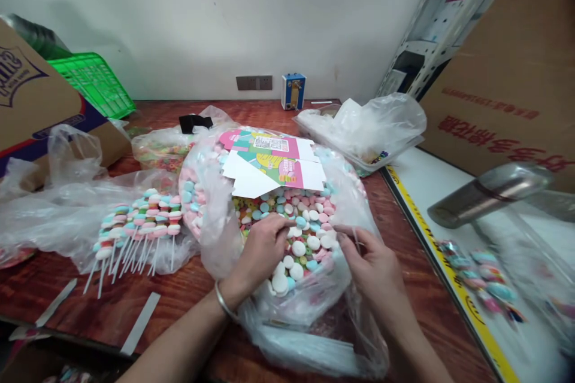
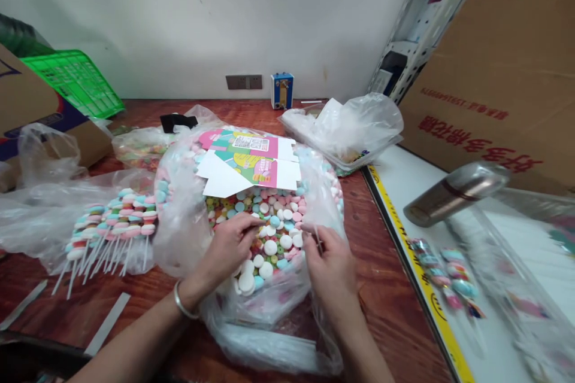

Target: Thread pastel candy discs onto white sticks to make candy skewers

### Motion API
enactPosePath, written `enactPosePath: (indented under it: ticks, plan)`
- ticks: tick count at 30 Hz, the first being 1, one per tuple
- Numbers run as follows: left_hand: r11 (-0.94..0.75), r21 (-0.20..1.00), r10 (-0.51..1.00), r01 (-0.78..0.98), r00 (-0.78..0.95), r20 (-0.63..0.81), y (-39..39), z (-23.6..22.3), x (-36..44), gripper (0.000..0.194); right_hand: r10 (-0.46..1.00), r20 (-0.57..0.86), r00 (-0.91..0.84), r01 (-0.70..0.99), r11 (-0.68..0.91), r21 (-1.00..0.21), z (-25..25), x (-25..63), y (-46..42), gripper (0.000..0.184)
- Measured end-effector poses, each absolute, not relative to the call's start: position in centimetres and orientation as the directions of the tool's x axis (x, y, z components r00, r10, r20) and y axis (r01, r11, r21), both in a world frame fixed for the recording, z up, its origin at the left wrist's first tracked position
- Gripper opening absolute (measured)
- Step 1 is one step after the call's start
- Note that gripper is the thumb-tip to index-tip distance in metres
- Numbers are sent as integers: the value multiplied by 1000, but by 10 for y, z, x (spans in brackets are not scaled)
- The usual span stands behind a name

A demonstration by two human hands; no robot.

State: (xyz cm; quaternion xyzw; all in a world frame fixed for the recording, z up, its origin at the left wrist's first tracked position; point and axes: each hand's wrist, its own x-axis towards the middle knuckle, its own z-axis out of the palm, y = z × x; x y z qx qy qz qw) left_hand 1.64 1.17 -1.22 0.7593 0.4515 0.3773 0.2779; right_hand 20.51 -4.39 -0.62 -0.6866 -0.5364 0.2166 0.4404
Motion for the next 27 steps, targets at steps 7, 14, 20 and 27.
enactPosePath:
  ticks: [7,14,20,27]
  plan:
    - [-536,527,842,659,457,285,55,-22,56,33,950,245,191,768,11,-640,-36,189,12,35]
    - [-518,454,853,725,472,220,46,-21,48,29,941,268,206,653,72,-754,-48,198,19,25]
    - [-310,846,930,433,323,175,35,-14,36,16,970,120,213,311,49,-949,-26,201,-9,33]
    - [356,877,845,-323,512,-154,22,-10,25,31,997,-75,8,-251,-71,-965,-20,194,-35,28]
